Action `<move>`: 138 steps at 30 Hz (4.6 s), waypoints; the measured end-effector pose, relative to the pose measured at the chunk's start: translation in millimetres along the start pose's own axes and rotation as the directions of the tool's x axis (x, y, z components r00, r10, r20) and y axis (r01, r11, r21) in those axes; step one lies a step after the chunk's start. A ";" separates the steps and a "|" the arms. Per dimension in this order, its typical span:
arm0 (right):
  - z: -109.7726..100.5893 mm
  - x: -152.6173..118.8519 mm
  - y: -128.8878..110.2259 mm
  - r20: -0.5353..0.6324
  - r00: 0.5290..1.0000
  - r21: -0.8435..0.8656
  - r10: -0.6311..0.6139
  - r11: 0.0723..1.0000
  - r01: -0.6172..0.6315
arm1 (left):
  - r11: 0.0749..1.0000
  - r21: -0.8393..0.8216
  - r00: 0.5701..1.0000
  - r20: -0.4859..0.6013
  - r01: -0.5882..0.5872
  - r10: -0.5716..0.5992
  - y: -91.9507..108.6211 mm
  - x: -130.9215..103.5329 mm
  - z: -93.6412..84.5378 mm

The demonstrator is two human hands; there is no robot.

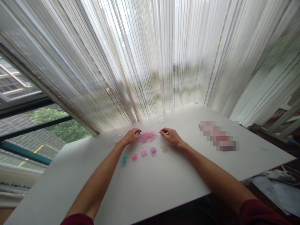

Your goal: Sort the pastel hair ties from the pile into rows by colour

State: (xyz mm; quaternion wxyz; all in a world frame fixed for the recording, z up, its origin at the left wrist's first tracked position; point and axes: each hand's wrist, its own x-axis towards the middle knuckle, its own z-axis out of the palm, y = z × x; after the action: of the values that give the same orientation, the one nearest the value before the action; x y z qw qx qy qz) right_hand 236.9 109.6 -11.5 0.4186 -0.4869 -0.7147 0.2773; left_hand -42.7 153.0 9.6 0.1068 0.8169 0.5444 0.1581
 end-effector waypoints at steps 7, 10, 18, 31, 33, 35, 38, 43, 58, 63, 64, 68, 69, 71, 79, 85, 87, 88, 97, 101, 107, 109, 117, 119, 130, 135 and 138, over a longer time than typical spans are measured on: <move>1.1 0.0 1.0 -0.008 1.000 0.000 -0.006 1.000 0.006 | 0.998 0.037 0.998 0.012 -0.055 0.055 16.1 22.8 9.6; 1.9 0.2 2.9 -0.012 1.000 0.008 -0.011 1.000 0.011 | 0.995 0.047 0.995 0.038 -0.092 0.090 23.7 25.1 14.6; 2.9 0.5 3.1 -0.006 1.000 -0.004 -0.026 1.000 0.026 | 0.993 0.048 0.994 0.022 -0.104 0.104 29.9 34.6 14.2; 1.0 0.5 4.0 -0.018 0.998 0.025 -0.055 0.998 0.055 | 0.983 -0.007 0.982 -0.055 -0.183 0.182 67.5 21.4 9.2; -0.7 -0.3 1.1 -0.019 0.998 0.032 -0.061 0.998 0.061 | 0.974 -0.076 0.972 -0.114 -0.215 0.206 77.7 2.5 -1.4; -2.2 -2.8 -4.5 -0.006 0.997 0.050 -0.081 0.995 0.081 | 0.961 -0.157 0.965 -0.170 -0.228 0.201 88.6 -22.4 -8.9; -2.1 -10.8 -17.9 0.021 0.989 0.105 -0.143 0.985 0.140 | 0.953 -0.209 0.960 -0.218 -0.221 0.175 100.5 -61.8 -10.0; 3.9 -29.2 -42.8 0.099 0.960 0.179 -0.262 0.954 0.242 | 0.953 -0.227 0.945 -0.300 -0.200 0.127 99.0 -100.4 12.2; 12.2 -42.8 -53.2 0.208 0.935 0.170 -0.289 0.951 0.256 | 0.938 -0.200 0.881 -0.441 -0.282 0.170 88.5 -114.0 28.6; 13.4 -42.5 -51.0 0.233 0.914 0.170 -0.332 0.939 0.298 | 0.930 -0.174 0.852 -0.480 -0.325 0.208 85.1 -113.5 29.4; 13.6 -42.4 -50.3 0.236 0.909 0.168 -0.343 0.936 0.310 | 0.930 -0.171 0.852 -0.479 -0.326 0.210 84.6 -113.7 29.0; 15.4 -42.3 -46.5 0.231 0.886 0.158 -0.402 0.914 0.373 | 0.936 -0.156 0.858 -0.469 -0.315 0.211 84.5 -115.2 27.4; 16.0 -42.3 -45.6 0.228 0.881 0.152 -0.416 0.908 0.390 | 0.937 -0.154 0.860 -0.465 -0.313 0.210 84.8 -115.5 27.3; 17.2 -42.2 -44.3 0.224 0.871 0.134 -0.438 0.899 0.417 | 0.939 -0.152 0.863 -0.461 -0.309 0.209 85.5 -115.9 27.3; 15.3 -41.3 -44.8 0.231 0.857 0.098 -0.460 0.887 0.450 | 0.948 -0.147 0.883 -0.426 -0.283 0.197 87.4 -117.2 24.5; 14.9 -42.8 -48.4 0.226 0.846 0.136 -0.484 0.875 0.464 | 0.947 -0.206 0.916 -0.368 -0.247 0.159 87.2 -117.2 17.5; 14.6 -43.4 -49.1 0.229 0.841 0.148 -0.491 0.871 0.468 | 0.948 -0.221 0.932 -0.330 -0.229 0.148 85.8 -117.3 10.4; 14.2 -43.4 -49.1 0.228 0.839 0.149 -0.493 0.870 0.471 | 0.950 -0.221 0.939 -0.312 -0.218 0.143 84.5 -117.9 5.4; -1.6 -26.0 -29.8 0.079 0.905 0.024 -0.418 0.908 0.418 | 0.980 -0.200 0.918 -0.391 -0.008 -0.072 40.5 -160.2 -39.8; -4.0 -13.0 -8.4 -0.002 0.959 -0.003 -0.285 0.959 0.285 | 0.974 -0.197 0.897 -0.404 0.109 -0.182 22.9 -182.2 -35.6; -0.2 -1.5 12.3 -0.103 0.993 -0.013 -0.061 0.998 0.060 | 0.969 -0.215 0.922 -0.338 0.121 -0.190 15.9 -192.5 -21.3; 1.2 -1.6 13.0 -0.091 0.995 -0.016 -0.051 0.999 0.050 | 0.970 -0.223 0.933 -0.318 0.097 -0.167 14.4 -193.6 -18.4; 1.2 -3.6 10.2 -0.059 0.996 -0.038 -0.059 0.998 0.057 | 0.964 -0.257 0.954 -0.266 0.070 -0.140 10.5 -197.3 -13.5; 0.5 -3.5 10.0 -0.051 0.997 -0.041 -0.056 0.998 0.054 | 0.963 -0.253 0.956 -0.246 0.095 -0.158 9.9 -198.2 -13.1; 2.0 -4.0 10.6 -0.054 0.997 -0.026 -0.051 0.998 0.050 | 0.950 -0.271 0.953 -0.210 0.155 -0.216 12.4 -199.6 -17.1; 1.4 -4.3 9.1 -0.058 0.997 -0.025 -0.057 0.998 0.056 | 0.956 -0.241 0.950 -0.218 0.170 -0.224 13.7 -199.4 -13.4; 2.3 -4.1 9.8 -0.061 0.996 -0.020 -0.067 0.998 0.066 | 0.959 -0.252 0.944 -0.265 0.130 -0.198 16.2 -194.1 -16.8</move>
State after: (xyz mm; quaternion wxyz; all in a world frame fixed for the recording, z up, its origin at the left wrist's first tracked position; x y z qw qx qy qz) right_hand 240.2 109.4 -21.9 0.4449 -0.4749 -0.7197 0.2419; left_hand -104.5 -32.4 3.2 0.1336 0.7187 0.5983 0.3280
